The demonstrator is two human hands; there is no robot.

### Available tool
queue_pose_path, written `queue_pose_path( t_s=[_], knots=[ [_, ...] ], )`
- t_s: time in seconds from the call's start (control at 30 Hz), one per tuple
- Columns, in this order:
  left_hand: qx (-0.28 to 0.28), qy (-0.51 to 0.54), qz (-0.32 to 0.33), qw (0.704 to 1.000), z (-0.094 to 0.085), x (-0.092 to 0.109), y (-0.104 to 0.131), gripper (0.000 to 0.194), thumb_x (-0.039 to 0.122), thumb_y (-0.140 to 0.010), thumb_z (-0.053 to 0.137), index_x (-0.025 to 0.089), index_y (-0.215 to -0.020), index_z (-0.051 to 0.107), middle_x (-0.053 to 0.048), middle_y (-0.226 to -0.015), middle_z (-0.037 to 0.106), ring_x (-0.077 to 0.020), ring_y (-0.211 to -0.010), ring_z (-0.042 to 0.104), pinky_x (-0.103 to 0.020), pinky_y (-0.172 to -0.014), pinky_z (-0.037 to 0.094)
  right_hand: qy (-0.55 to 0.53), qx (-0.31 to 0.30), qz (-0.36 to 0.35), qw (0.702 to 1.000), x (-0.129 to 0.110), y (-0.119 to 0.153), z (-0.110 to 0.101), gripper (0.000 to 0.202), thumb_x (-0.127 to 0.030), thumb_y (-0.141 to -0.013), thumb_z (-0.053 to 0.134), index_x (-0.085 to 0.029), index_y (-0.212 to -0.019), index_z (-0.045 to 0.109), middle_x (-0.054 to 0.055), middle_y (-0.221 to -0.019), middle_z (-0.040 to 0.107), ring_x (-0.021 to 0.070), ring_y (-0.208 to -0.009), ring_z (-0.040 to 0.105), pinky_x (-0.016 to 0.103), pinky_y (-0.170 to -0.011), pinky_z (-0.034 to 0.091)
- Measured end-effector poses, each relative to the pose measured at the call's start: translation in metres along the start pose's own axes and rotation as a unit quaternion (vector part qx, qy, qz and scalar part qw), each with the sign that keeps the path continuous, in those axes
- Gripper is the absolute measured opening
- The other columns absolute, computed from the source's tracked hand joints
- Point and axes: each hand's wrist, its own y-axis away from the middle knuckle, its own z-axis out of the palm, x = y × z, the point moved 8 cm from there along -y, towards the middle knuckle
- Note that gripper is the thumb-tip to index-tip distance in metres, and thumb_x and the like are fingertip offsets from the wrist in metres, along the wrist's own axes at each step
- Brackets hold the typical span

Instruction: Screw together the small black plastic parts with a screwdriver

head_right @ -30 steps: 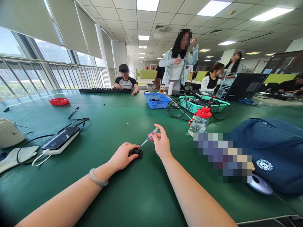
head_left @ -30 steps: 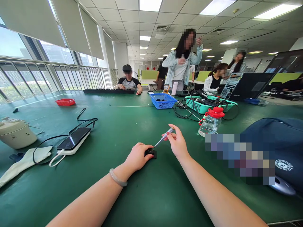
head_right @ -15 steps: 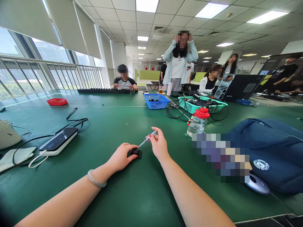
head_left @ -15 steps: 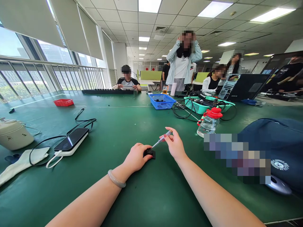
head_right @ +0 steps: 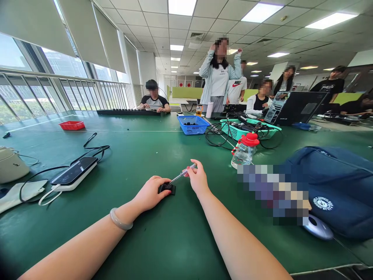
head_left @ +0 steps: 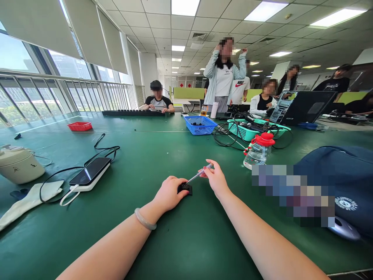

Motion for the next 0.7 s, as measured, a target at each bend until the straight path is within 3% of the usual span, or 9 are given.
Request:
queue_pose_path(
  t_s=[0.7],
  knots=[
    [0.004,0.007,0.008,1.000,-0.0008,0.0019,0.0005,0.032,0.029,-0.086,0.062,0.026,-0.116,0.071,-0.006,-0.109,0.074,-0.0280,-0.116,0.058,-0.043,-0.102,0.047,-0.039,0.003,0.046,0.998,0.0036,0.0032,0.0012,0.039,-0.035,-0.083,0.060,-0.021,-0.119,0.052,-0.003,-0.070,0.071,0.0154,-0.063,0.069,0.036,-0.077,0.058]
  ],
)
